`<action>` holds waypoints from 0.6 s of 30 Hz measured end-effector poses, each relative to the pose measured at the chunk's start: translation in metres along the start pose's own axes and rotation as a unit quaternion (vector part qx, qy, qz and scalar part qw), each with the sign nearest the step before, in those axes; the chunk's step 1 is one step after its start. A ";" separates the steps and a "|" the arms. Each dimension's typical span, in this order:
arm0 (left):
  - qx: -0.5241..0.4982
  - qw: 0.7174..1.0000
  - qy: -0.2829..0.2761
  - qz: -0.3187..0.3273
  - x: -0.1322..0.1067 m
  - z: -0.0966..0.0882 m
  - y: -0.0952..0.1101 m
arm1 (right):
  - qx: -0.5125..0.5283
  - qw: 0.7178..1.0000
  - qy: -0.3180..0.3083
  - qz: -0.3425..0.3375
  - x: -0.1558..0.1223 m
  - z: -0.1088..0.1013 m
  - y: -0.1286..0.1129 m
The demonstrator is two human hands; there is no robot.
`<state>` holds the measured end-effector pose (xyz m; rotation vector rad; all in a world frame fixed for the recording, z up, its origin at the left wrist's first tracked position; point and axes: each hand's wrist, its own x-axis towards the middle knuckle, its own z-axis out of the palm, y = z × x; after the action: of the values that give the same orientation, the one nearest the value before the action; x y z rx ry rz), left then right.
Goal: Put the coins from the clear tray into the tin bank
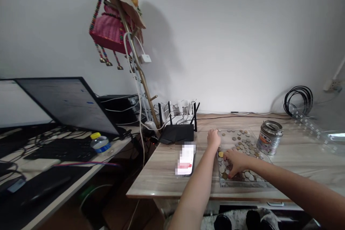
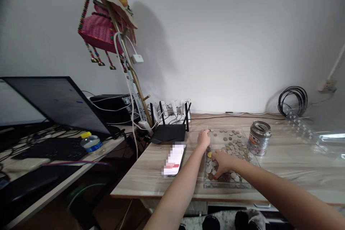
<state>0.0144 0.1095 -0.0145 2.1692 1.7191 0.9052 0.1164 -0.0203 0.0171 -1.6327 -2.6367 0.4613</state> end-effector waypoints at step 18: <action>-0.093 0.996 -0.001 -0.009 -0.005 -0.010 0.009 | 0.120 0.975 -0.180 0.052 -0.014 -0.002 -0.018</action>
<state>0.0150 0.1009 -0.0039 2.0315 1.5809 1.0146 0.1076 -0.0396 0.0256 -1.7534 -2.5932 1.1305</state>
